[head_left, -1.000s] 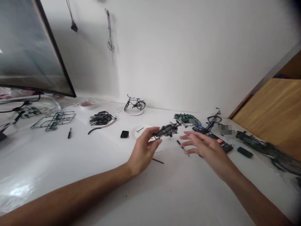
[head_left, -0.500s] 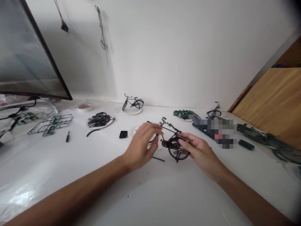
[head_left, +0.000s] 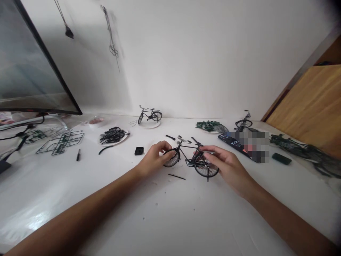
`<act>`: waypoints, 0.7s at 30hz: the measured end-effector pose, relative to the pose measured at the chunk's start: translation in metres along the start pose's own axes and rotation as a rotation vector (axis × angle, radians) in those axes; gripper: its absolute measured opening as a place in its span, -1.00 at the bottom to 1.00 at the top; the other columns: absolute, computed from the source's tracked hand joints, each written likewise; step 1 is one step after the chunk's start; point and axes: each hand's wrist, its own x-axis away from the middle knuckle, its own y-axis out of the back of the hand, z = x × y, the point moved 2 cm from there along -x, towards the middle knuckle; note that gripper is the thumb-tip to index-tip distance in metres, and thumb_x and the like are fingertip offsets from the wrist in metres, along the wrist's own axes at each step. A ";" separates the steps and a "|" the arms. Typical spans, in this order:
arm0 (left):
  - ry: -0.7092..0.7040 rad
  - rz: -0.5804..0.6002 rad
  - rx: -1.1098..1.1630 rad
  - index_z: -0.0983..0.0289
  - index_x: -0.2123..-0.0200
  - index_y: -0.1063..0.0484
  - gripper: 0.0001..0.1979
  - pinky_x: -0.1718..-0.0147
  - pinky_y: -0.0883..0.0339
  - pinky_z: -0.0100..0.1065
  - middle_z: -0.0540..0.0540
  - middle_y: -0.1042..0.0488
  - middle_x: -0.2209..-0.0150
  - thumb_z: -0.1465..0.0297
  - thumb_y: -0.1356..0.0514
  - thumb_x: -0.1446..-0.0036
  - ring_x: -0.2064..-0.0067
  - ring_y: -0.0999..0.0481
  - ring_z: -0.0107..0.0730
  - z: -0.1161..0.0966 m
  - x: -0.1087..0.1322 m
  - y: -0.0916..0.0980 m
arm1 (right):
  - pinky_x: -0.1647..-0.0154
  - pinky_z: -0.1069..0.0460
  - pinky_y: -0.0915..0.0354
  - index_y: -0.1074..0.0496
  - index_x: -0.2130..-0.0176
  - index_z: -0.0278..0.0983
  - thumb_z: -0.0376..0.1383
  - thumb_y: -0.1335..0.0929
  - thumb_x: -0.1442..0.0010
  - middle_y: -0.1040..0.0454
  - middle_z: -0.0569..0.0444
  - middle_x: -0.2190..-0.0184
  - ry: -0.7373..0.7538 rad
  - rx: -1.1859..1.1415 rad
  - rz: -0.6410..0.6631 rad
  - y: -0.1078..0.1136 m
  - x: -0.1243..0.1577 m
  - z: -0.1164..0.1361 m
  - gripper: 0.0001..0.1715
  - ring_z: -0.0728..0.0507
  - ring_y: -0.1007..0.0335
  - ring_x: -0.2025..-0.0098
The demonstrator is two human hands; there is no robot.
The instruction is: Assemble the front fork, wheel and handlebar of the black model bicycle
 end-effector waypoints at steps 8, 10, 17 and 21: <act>-0.001 -0.036 -0.005 0.26 0.28 -0.33 -0.80 0.33 -0.19 -0.39 0.01 -0.38 0.38 0.24 -0.15 -0.25 0.33 -0.33 -0.43 0.002 0.001 -0.003 | 0.07 -0.12 -0.40 -0.51 0.11 -0.24 -0.06 -0.46 -0.10 -0.61 -0.03 0.16 0.084 0.191 -0.046 -0.002 0.001 0.003 -0.58 -0.23 -0.54 0.13; -0.023 -0.024 -0.038 0.25 0.28 -0.32 -0.82 0.29 -0.22 -0.37 0.03 -0.41 0.34 0.25 -0.14 -0.25 0.29 -0.36 -0.39 0.000 0.003 -0.004 | 0.10 -0.11 -0.41 -0.51 0.14 -0.23 -0.08 -0.46 -0.10 -0.61 -0.02 0.17 0.113 0.229 -0.070 -0.002 0.002 0.003 -0.62 -0.23 -0.54 0.13; -0.243 0.081 -0.331 0.23 0.26 -0.34 -0.81 0.11 -0.24 -0.25 0.06 -0.46 0.24 0.23 -0.14 -0.25 0.20 -0.42 -0.30 -0.020 0.008 0.002 | 0.07 -0.13 -0.42 -0.49 0.15 -0.20 -0.10 -0.47 -0.07 -0.60 0.00 0.16 0.149 0.298 -0.101 0.001 -0.002 -0.002 -0.64 -0.25 -0.54 0.10; -0.296 0.065 -0.429 0.26 0.33 -0.38 -0.68 0.10 -0.21 -0.27 0.07 -0.49 0.26 0.24 0.03 -0.37 0.22 -0.43 -0.33 -0.023 0.005 0.014 | 0.05 -0.17 -0.41 -0.44 0.11 -0.20 -0.10 -0.50 -0.01 -0.58 -0.05 0.12 0.142 0.302 -0.069 0.003 -0.002 0.001 -0.53 -0.30 -0.51 0.03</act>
